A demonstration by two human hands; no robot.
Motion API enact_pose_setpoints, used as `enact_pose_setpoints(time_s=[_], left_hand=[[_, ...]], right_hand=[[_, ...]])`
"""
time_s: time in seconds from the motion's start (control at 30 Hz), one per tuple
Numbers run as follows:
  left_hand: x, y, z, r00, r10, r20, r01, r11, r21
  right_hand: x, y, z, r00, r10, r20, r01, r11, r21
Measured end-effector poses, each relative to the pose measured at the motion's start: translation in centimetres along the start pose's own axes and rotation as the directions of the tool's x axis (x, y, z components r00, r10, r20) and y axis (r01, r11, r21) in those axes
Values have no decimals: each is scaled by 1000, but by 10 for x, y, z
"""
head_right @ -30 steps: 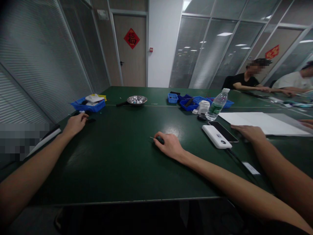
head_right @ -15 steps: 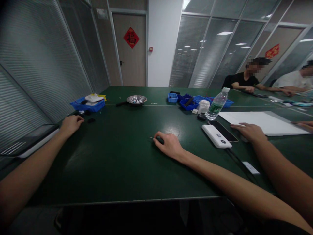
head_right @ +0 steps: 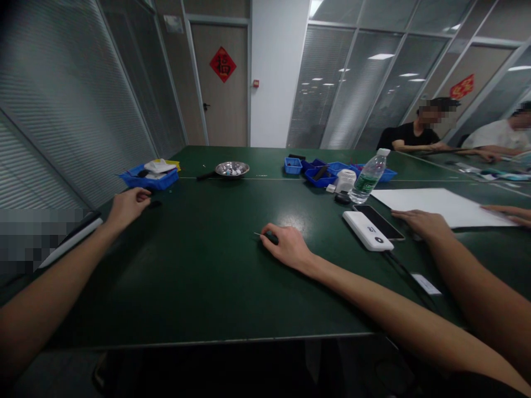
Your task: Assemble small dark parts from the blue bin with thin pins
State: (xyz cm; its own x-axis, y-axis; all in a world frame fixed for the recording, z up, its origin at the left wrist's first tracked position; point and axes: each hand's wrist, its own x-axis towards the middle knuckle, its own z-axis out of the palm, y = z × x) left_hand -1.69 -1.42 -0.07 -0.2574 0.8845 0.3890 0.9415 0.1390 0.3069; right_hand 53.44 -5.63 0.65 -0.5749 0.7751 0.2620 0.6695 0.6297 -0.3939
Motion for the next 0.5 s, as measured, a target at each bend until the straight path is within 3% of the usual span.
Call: enact_pose_setpoints(time_s=[0.13,0.5], left_hand=[[-2,11,6,998,55,6,-54,998,-10],[-6,22,4,999,33,32,-34,999,17]], right_hand=[[0,1,2,1000,0,-8,0,1000,-25],[1,0,1,1000,-3,-4,2,1000,-23]])
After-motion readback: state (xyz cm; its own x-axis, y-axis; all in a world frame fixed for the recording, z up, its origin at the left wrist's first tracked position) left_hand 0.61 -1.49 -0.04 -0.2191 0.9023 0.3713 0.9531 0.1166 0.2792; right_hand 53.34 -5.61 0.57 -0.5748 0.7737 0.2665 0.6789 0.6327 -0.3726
